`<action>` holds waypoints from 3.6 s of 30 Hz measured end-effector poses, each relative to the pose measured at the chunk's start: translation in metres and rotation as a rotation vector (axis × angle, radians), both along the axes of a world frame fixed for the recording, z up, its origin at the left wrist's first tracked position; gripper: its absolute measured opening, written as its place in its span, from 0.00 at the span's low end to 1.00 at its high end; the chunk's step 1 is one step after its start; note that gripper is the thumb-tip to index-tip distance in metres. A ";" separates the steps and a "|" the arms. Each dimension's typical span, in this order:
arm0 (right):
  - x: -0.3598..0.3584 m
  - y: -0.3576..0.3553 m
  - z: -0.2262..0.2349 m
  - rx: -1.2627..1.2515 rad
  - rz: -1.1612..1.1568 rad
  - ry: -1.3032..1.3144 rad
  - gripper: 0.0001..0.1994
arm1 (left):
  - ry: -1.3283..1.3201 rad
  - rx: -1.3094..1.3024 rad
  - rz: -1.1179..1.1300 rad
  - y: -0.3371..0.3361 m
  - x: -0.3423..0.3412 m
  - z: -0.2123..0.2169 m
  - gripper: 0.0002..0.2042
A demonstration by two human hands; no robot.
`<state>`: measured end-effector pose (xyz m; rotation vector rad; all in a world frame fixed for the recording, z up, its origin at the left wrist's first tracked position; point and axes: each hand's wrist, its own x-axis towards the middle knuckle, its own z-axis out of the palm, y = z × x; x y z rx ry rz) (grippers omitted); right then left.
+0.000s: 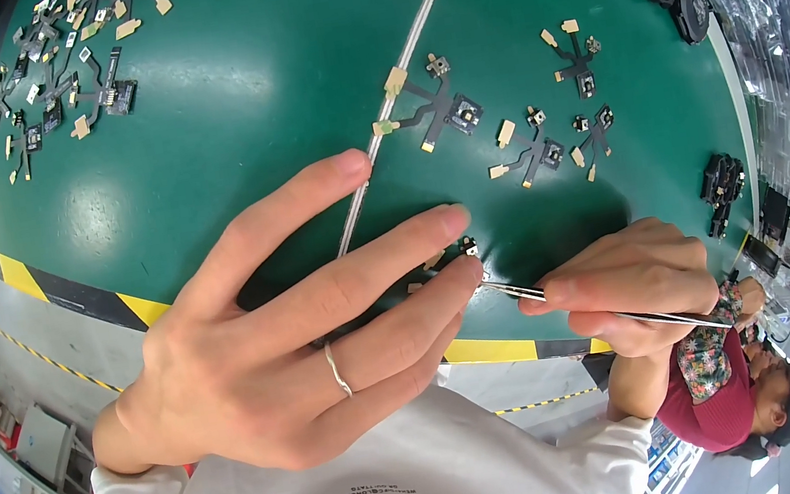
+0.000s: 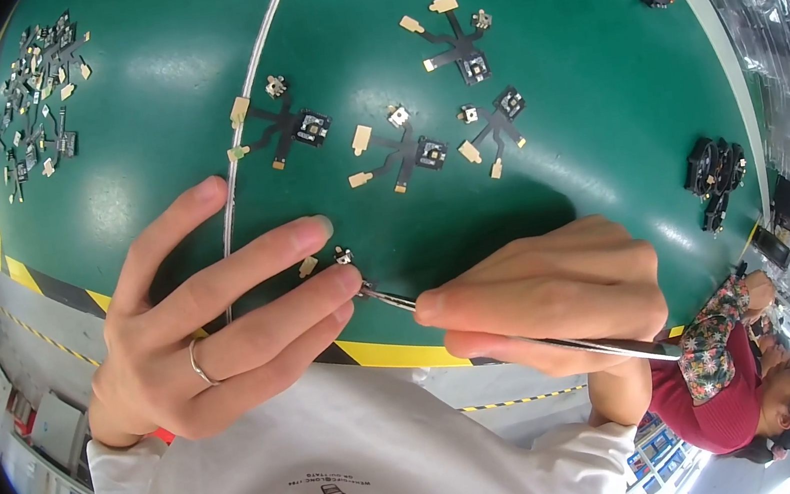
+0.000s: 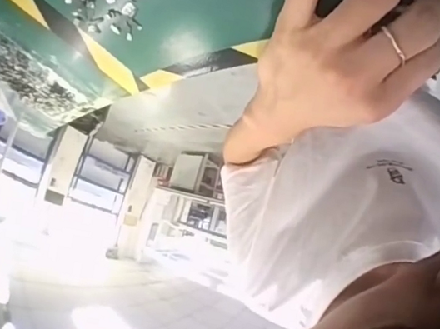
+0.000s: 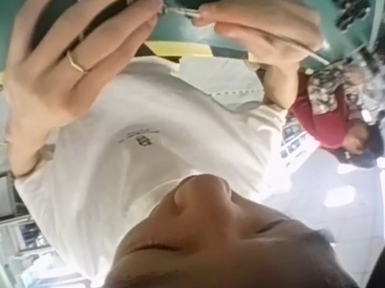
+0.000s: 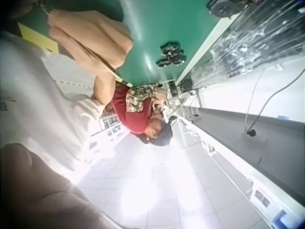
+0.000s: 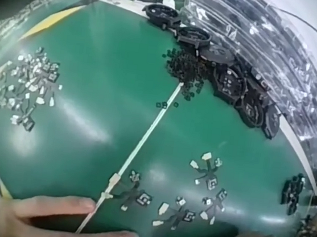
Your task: The person assembles small electronic components into circular black housings on a green workbench using tweezers.
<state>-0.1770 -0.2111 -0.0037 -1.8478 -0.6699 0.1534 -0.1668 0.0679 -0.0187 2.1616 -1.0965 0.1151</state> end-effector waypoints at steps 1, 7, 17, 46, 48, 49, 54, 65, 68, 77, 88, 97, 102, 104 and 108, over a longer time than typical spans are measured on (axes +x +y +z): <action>0.000 0.000 0.000 0.001 -0.001 -0.001 0.15 | 0.009 0.008 -0.005 0.000 0.000 0.001 0.10; 0.000 -0.001 0.000 0.004 0.011 0.005 0.14 | 0.025 0.020 -0.005 0.001 0.000 0.002 0.10; -0.013 -0.006 0.010 -0.039 0.060 -0.123 0.14 | -0.013 -0.008 0.001 0.000 0.001 -0.001 0.10; -0.060 0.072 0.018 -0.982 -0.100 -0.860 0.04 | -0.038 0.032 -0.087 0.004 0.004 0.002 0.06; -0.063 0.074 0.023 -0.985 -0.061 -0.819 0.04 | -0.022 0.032 -0.097 0.007 0.003 0.004 0.06; -0.061 0.072 0.025 -0.992 -0.062 -0.823 0.04 | -0.006 0.031 -0.099 0.008 0.004 0.004 0.06; -0.068 0.045 0.019 -0.339 -0.356 -0.065 0.08 | -0.010 -0.004 -0.076 0.005 0.004 0.002 0.07; -0.075 0.041 0.003 -0.041 -0.417 0.096 0.14 | -0.026 -0.017 -0.044 0.005 0.000 0.000 0.07; -0.072 0.046 0.008 0.080 -0.495 0.176 0.12 | -0.026 -0.027 -0.047 0.005 0.001 -0.001 0.07; -0.062 0.053 0.016 -0.011 -0.777 0.280 0.21 | -0.052 -0.062 0.012 0.001 -0.004 -0.005 0.07; -0.059 0.044 0.011 -0.141 -0.744 0.141 0.23 | -0.045 -0.081 0.016 -0.002 -0.003 -0.006 0.05; -0.070 0.005 0.014 0.050 -0.639 0.034 0.32 | -0.049 -0.053 0.014 -0.002 -0.002 -0.001 0.06; -0.074 -0.018 0.014 0.004 -0.626 0.127 0.32 | -0.023 -0.050 0.000 -0.002 -0.002 0.001 0.07; -0.076 -0.013 0.018 -0.034 -0.613 0.117 0.36 | -0.019 -0.041 -0.008 -0.002 -0.002 0.001 0.07; -0.061 -0.030 0.033 -0.299 -0.440 -0.149 0.32 | -0.024 -0.035 -0.007 -0.002 -0.003 0.000 0.07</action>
